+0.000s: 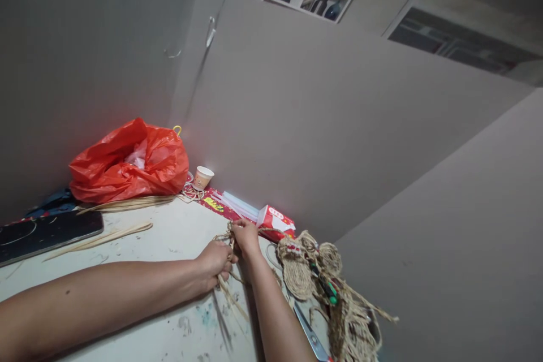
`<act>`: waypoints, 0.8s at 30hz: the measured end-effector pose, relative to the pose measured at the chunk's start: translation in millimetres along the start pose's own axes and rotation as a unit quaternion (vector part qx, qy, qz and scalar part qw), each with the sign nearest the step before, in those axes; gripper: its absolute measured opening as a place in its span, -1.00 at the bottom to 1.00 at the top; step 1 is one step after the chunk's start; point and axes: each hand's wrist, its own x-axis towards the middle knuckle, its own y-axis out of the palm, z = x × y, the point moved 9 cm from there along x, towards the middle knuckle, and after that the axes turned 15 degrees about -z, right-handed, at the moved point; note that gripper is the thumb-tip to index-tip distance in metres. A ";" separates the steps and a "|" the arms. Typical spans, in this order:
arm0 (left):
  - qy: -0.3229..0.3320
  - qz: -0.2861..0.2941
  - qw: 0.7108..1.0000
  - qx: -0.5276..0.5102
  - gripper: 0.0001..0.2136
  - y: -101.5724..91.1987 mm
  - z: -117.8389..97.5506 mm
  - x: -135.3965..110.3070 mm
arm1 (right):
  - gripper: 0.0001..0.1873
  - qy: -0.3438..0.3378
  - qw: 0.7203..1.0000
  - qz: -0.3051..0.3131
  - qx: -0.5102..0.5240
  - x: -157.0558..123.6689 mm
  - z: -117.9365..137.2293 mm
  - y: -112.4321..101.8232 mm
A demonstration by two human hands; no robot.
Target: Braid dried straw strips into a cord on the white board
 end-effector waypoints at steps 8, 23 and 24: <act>-0.036 -0.041 0.998 0.013 -0.84 -23.2 -7.8 -16.1 | -0.67 -0.110 0.990 0.011 -0.090 -19.6 14.6 -11.9; -0.094 0.027 0.994 0.055 -0.78 -32.1 -19.1 -7.0 | -0.78 -0.299 0.913 0.027 -0.277 -151.2 -11.4 -80.2; -0.094 0.025 0.994 0.056 -0.78 -32.9 -20.6 -6.6 | -0.77 -0.303 0.911 0.040 -0.276 -154.3 -16.0 -85.8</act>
